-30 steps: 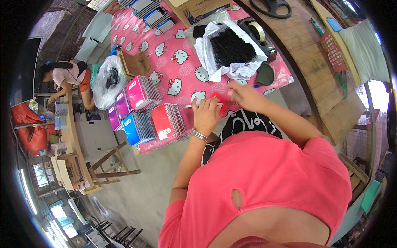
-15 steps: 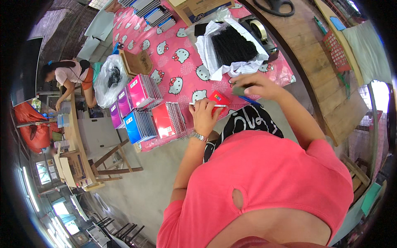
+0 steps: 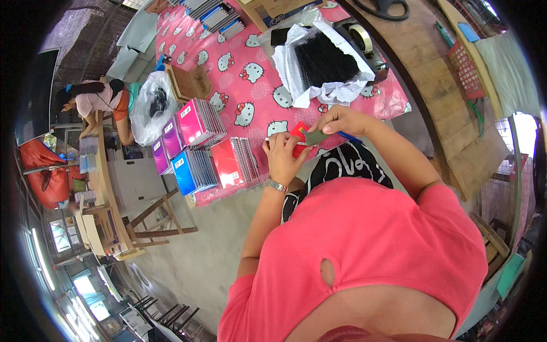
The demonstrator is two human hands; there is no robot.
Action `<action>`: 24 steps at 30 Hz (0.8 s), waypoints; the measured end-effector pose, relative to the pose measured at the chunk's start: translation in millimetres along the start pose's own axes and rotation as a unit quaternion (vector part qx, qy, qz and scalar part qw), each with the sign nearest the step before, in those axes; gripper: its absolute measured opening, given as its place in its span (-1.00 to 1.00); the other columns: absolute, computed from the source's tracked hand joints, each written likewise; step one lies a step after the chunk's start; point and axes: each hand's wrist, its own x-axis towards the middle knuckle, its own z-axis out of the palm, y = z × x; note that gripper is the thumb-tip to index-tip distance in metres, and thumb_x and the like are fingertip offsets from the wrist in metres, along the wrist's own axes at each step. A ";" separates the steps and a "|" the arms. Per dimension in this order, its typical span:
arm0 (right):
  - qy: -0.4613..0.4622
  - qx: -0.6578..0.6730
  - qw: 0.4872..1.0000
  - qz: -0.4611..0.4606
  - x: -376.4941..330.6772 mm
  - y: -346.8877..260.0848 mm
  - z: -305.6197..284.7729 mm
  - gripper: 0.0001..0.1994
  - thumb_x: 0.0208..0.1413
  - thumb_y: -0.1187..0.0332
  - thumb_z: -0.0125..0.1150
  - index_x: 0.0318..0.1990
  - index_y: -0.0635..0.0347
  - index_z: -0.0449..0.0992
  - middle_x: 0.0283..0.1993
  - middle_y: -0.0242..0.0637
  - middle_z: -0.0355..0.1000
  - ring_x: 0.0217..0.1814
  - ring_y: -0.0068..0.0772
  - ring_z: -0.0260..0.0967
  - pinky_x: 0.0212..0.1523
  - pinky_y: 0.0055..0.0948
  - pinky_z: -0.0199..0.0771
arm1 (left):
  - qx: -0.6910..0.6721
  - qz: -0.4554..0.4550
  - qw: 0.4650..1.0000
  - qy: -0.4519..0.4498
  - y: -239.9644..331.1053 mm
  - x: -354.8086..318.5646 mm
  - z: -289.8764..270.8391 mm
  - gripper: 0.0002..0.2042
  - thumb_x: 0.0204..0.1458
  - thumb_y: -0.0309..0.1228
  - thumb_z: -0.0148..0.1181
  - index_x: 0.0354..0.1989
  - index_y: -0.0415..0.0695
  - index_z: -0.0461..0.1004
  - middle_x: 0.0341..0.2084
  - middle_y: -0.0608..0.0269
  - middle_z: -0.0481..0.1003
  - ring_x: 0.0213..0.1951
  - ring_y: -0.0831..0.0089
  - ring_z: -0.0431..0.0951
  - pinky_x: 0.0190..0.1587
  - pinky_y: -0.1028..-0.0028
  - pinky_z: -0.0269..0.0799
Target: The person assembles notebooks by manually threading spiral coils through the holes of paper stacks and covers, then uses pliers to cut or bend the wire ends before placing the notebooks into a cardboard box.
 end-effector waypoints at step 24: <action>0.032 -0.076 0.993 0.082 46.0 2.0 14.1 -0.75 0.00 0.29 0.34 -0.22 0.26 0.61 0.01 -0.18 0.49 0.04 -0.35 0.41 0.11 -0.34 0.34 | -0.212 -0.099 0.972 0.008 -26.8 0.5 -15.8 -0.69 -0.19 -0.47 0.39 -0.27 -0.20 0.43 -0.28 0.11 0.37 -0.23 0.19 0.42 -0.19 0.32 0.40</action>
